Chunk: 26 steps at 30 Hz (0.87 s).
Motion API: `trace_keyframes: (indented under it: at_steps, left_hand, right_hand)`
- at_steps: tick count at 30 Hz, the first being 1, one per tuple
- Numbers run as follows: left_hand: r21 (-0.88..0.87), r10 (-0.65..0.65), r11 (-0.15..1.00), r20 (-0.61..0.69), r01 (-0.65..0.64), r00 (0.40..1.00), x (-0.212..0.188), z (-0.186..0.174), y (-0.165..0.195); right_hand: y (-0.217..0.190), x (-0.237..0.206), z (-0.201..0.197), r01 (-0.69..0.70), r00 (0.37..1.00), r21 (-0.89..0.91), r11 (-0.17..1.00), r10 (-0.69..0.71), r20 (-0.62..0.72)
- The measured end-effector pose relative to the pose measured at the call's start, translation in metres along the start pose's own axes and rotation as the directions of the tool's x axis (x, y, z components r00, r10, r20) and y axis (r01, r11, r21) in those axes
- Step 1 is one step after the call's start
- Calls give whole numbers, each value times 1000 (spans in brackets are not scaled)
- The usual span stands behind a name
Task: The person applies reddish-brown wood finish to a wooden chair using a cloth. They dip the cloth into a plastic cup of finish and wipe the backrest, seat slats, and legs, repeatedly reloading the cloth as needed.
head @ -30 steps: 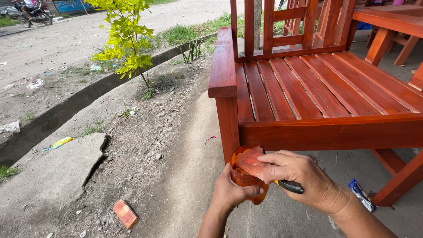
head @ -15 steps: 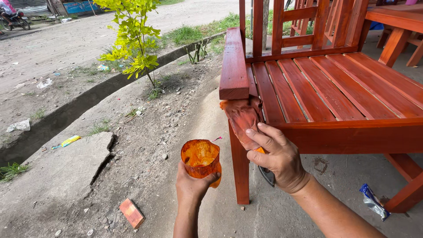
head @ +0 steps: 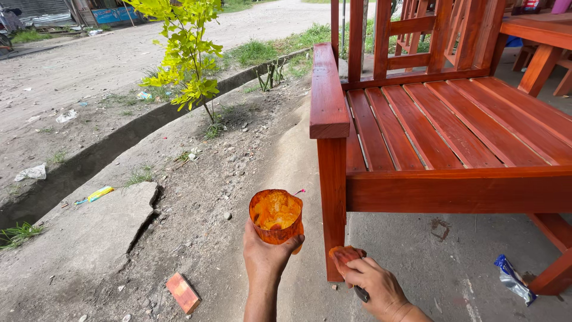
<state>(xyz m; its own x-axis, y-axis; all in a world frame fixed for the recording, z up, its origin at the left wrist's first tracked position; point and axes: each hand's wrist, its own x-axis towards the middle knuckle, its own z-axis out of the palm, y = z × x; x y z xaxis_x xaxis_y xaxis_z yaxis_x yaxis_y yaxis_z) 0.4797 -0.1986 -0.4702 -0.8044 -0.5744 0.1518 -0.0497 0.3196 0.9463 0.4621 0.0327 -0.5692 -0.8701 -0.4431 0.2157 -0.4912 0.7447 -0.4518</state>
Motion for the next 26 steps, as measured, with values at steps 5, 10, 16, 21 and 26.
trace_keyframes:
  at_steps: [5,10,16,21,26]
  left_hand:
    - [-8,-23,1000,-6,23,1000,2,2,0]
    - [-11,8,1000,-58,-8,998,7,6,-1]
    - [-134,-11,991,-26,8,1000,8,13,-6]
    - [-84,-40,996,-30,38,999,9,11,-6]
    - [-129,-18,991,-22,15,1000,7,19,-2]
  right_hand:
    - [-21,29,-71,149,949,146,978,-100,-299]
    - [-40,26,-89,255,934,100,962,-218,-282]
    - [-32,22,-85,-101,995,104,989,101,11]
    - [-46,7,-101,595,703,-169,786,-611,-364]
    - [-50,50,-133,602,501,-380,702,-703,-505]
